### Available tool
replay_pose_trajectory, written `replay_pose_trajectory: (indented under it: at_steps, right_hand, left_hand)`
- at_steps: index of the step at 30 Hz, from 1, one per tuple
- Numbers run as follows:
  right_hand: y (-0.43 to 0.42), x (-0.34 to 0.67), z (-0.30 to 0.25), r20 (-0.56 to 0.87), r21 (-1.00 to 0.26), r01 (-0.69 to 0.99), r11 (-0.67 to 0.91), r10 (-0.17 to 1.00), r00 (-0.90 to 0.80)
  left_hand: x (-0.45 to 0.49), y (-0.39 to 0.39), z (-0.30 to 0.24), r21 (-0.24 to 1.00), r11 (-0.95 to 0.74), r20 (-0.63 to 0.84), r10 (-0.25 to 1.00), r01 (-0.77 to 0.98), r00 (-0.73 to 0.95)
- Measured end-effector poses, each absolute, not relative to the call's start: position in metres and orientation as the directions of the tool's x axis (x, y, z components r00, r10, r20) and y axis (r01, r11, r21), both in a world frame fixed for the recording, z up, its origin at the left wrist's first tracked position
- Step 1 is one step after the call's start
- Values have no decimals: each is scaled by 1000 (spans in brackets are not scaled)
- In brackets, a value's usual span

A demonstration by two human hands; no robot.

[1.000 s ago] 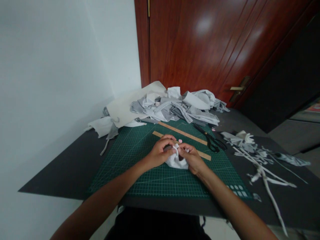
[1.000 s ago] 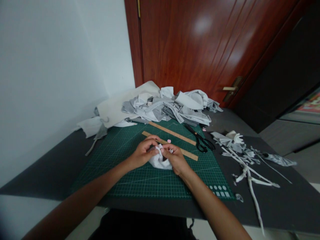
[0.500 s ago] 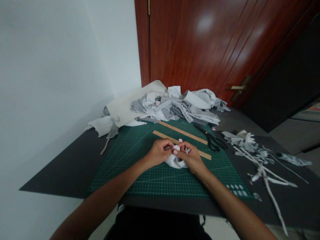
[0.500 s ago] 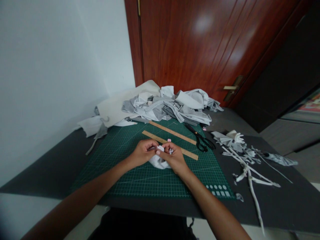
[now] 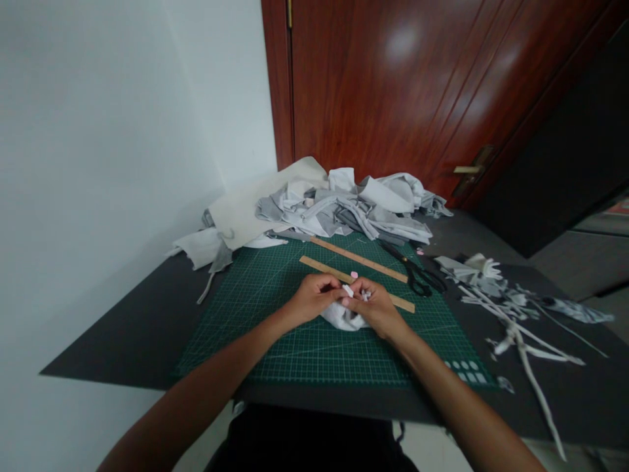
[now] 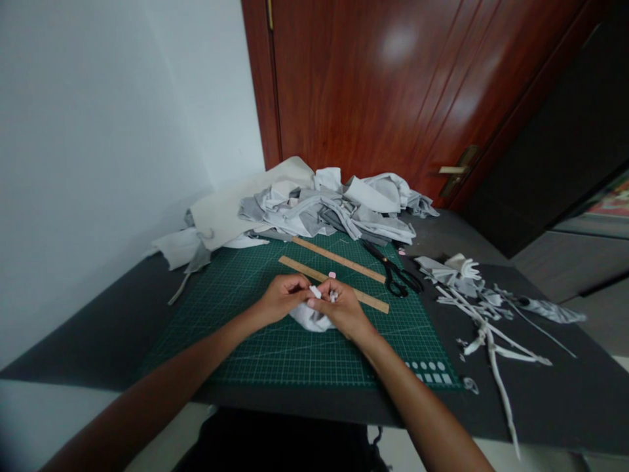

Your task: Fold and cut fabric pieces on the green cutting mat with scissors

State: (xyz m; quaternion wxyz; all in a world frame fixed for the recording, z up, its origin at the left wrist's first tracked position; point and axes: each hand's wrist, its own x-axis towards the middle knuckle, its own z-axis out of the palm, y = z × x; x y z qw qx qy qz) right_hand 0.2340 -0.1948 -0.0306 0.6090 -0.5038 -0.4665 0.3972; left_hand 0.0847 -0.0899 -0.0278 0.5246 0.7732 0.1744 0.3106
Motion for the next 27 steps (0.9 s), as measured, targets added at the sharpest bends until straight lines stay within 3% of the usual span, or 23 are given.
replay_pose_trajectory:
  at_steps: [10, 13, 20, 27]
  right_hand:
    - [-197, 230, -30, 126, -976, -140, 169, 953, 274]
    - [-196, 230, -34, 165, -975, -96, 200, 943, 290]
    - [-194, 228, -38, 257, -966, 70, 249, 893, 370]
    - [-193, 222, -34, 159, -973, -94, 213, 902, 401]
  left_hand:
    - [83, -81, -26, 888, -417, 388, 454, -193, 802]
    - [82, -82, -26, 856, -482, 417, 434, -185, 799]
    - [83, -90, -26, 790, -598, 507, 517, -133, 689]
    - [88, -98, -29, 793, -594, 544, 592, -133, 595]
